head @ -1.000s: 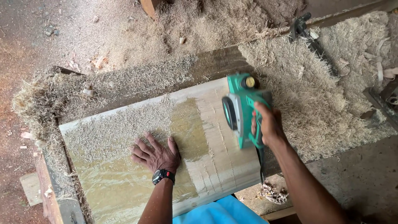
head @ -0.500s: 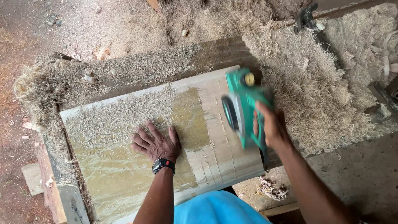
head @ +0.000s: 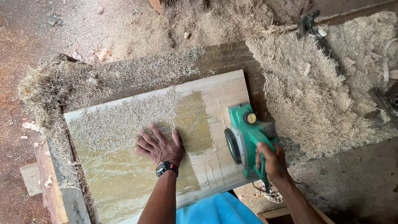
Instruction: Planing the surface of a wooden board using an electric hand planer.
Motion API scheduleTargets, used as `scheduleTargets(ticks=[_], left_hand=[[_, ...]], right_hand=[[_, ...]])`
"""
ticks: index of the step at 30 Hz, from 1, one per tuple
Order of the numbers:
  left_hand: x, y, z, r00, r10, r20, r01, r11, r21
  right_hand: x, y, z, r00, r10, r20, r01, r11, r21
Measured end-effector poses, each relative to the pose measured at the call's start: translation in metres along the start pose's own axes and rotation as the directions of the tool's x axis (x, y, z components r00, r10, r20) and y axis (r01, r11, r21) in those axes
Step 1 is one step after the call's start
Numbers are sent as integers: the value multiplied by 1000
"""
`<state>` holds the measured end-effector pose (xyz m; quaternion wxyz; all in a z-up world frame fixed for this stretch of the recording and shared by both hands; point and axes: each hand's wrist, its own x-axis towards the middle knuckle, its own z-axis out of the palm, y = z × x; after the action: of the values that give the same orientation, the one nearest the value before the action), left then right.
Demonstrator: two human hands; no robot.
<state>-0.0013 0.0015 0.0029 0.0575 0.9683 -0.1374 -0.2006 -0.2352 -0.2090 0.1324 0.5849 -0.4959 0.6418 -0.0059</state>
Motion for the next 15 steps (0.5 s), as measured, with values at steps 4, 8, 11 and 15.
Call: scheduleTargets(ticks=[4,8,11,15], left_hand=[[1,0,1,1000,-6,-6,6,1000,0],[3,0,3,1000,-13,3,13,1000,4],[3,0,2,1000,-26,7,26,1000,11],[1,1,-4,999,-28,18,28,1000,1]], right_hand=[[36,-52,28,1000,-8,-22,9,999,46],[76,-102,51,999,-48,-3,48,996,76],[105,-135,66,1000,-9,22,7,994,112],[113,-175,83,993,-114,28,113,993,40]])
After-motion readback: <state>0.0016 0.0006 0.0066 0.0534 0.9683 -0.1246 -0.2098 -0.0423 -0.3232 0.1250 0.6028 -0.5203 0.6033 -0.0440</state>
